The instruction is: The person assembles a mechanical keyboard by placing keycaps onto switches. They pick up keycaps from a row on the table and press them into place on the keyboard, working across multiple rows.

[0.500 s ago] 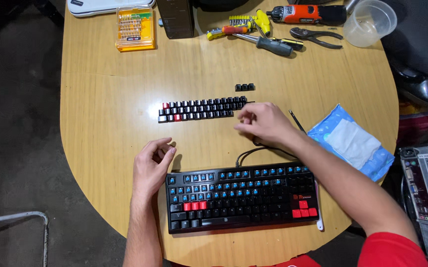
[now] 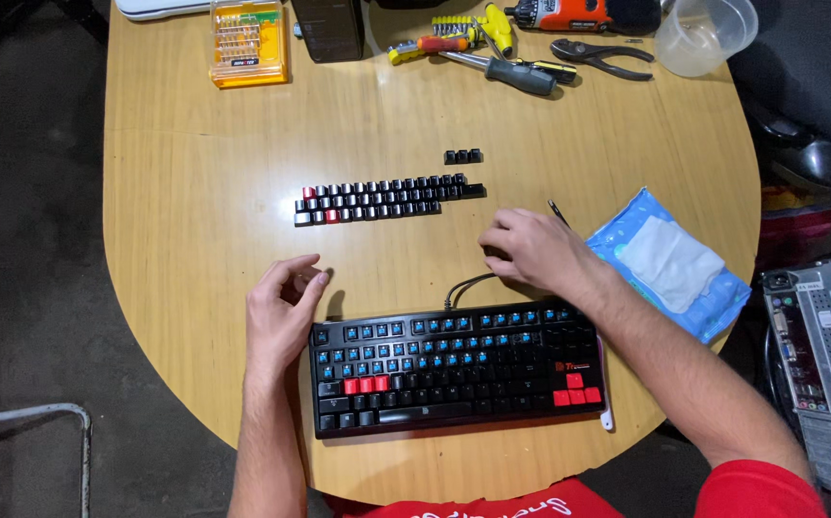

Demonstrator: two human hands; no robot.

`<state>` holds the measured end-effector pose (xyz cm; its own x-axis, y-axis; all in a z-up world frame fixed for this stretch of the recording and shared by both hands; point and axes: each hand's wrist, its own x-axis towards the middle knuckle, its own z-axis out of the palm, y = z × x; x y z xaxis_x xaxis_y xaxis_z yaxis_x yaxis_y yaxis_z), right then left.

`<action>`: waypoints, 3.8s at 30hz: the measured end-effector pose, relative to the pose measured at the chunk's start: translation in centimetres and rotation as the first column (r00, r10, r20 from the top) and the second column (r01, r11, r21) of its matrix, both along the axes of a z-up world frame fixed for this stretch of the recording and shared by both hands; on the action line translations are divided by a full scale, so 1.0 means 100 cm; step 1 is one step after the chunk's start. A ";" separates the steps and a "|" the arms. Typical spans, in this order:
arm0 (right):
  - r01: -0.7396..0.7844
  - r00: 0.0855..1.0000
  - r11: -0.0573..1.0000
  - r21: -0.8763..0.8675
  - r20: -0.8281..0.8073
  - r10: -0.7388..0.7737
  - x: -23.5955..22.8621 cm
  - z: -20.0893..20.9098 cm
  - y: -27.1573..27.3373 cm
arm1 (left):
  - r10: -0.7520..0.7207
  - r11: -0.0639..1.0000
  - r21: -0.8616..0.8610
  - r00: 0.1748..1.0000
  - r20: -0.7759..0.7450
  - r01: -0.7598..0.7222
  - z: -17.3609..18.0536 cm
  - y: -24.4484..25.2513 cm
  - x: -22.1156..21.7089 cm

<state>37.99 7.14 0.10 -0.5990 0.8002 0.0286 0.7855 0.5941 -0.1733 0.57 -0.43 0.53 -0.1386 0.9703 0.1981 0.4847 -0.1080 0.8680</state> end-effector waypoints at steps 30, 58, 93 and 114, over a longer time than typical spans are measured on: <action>0.005 0.529 1.000 0.021 -0.848 0.015 -0.012 0.072 -0.154 | -0.533 0.816 -0.080 0.691 -0.489 0.572 0.058 -0.084 0.115; -0.020 0.462 1.000 -0.016 -0.887 -0.005 -0.013 0.061 -0.161 | -0.559 0.788 -0.196 0.547 -0.623 0.583 0.039 -0.083 0.109; -0.081 0.261 0.983 -0.164 -0.955 -0.138 -0.024 0.100 -0.125 | -0.395 0.918 0.156 0.851 0.346 0.364 0.052 -0.061 0.121; -0.249 0.629 0.896 -0.367 -0.765 -0.138 -0.035 0.079 -0.060 | -0.291 0.954 -0.008 0.933 0.213 0.300 0.061 -0.028 0.108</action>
